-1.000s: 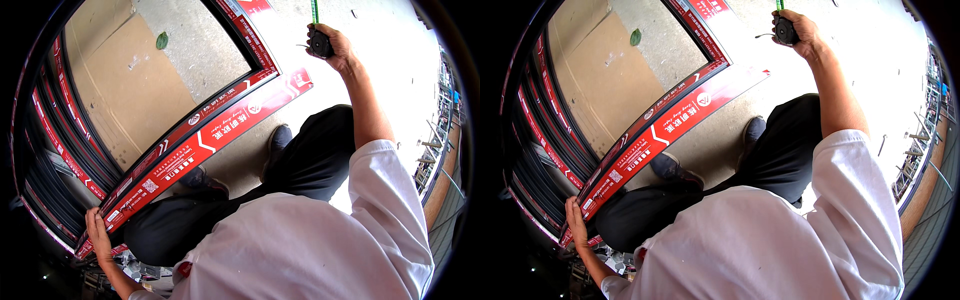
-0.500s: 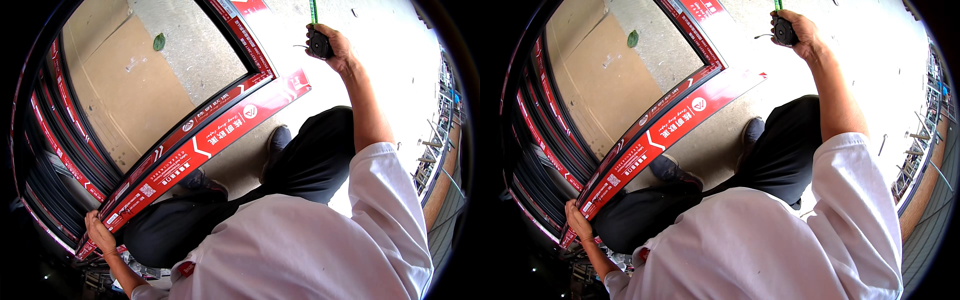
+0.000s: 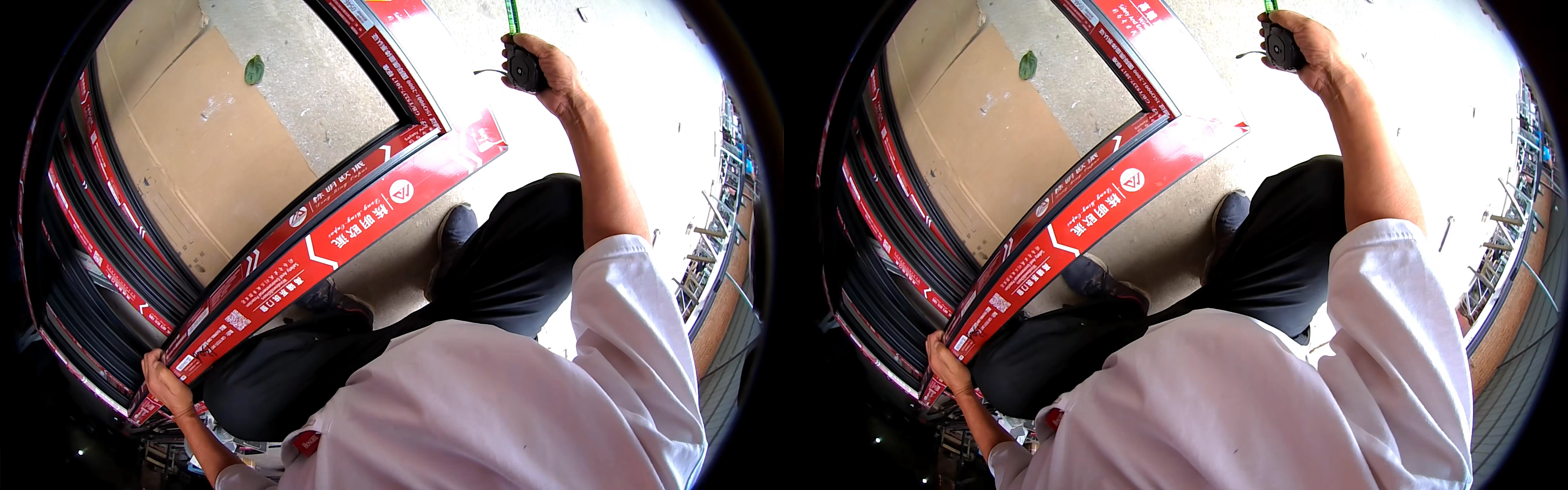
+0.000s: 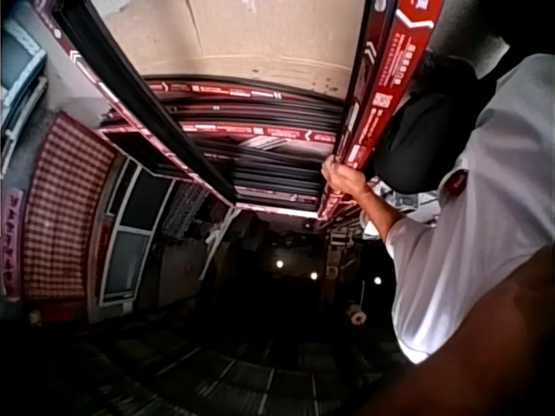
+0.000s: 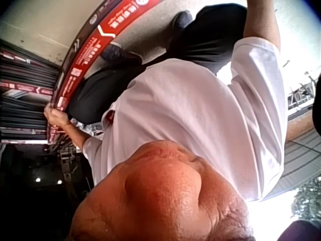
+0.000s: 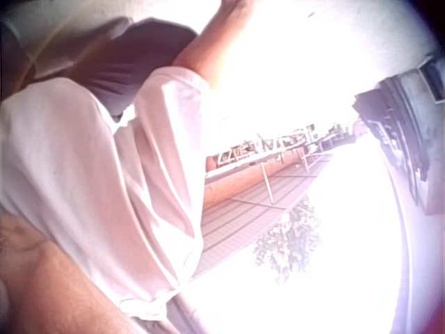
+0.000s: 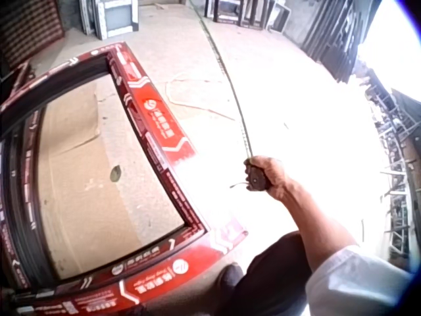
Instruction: The person uses a green tape measure to measure a long metal rod and then measures the sides and diagonals of a red window frame on the floor. The person adjusts the tape measure multiple times to record different dimensions.
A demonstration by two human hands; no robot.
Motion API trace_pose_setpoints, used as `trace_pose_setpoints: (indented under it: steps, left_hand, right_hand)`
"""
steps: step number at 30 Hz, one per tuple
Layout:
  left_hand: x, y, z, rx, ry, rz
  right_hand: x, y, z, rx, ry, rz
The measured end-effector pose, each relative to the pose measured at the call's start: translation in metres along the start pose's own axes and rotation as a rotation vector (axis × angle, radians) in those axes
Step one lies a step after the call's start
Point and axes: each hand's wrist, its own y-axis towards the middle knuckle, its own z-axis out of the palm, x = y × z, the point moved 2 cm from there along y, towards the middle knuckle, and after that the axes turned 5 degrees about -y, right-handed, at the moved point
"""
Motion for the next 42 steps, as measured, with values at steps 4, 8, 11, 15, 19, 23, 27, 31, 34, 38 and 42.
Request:
trace_pose_setpoints:
  steps: [4, 8, 11, 15, 19, 23, 27, 31, 34, 38, 42]
  left_hand:
    - [0.002, -0.001, 0.0, -0.011, -0.007, -0.004]
    - [0.005, 0.0, 0.001, -0.012, -0.01, 0.005]
    - [0.004, -0.002, 0.0, -0.024, -0.002, 0.006]
    - [0.007, -0.005, 0.0, -0.061, 0.03, -0.002]
    - [0.005, -0.001, 0.001, -0.019, 0.002, 0.007]
    - [0.007, 0.001, -0.001, 0.01, -0.011, -0.077]
    - [0.009, 0.0, 0.0, -0.003, -0.034, -0.075]
    - [0.013, -0.002, 0.001, -0.021, -0.031, -0.039]
    - [0.012, -0.002, 0.001, -0.029, -0.039, -0.033]
    - [0.017, -0.002, 0.0, -0.019, -0.076, -0.07]
    - [0.019, -0.002, 0.001, -0.017, -0.072, -0.059]
  right_hand:
    - [0.001, 0.001, 0.003, 0.015, -0.049, 0.008]
    - [-0.002, 0.008, -0.004, 0.048, -0.057, 0.014]
    - [-0.007, 0.012, -0.007, 0.071, -0.051, 0.008]
    - [-0.003, 0.009, -0.002, 0.059, -0.072, -0.017]
    - [-0.001, 0.009, -0.002, 0.07, -0.067, -0.003]
    - [-0.002, 0.01, 0.0, 0.077, -0.076, -0.012]
    - [-0.001, 0.01, 0.0, 0.078, -0.089, -0.023]
    - [-0.001, 0.007, 0.0, 0.068, -0.126, -0.055]
    - [-0.002, 0.008, -0.001, 0.064, -0.125, -0.049]
    - [-0.002, 0.007, -0.001, 0.064, -0.123, -0.053]
    - [-0.003, 0.007, -0.002, 0.067, -0.119, -0.047]
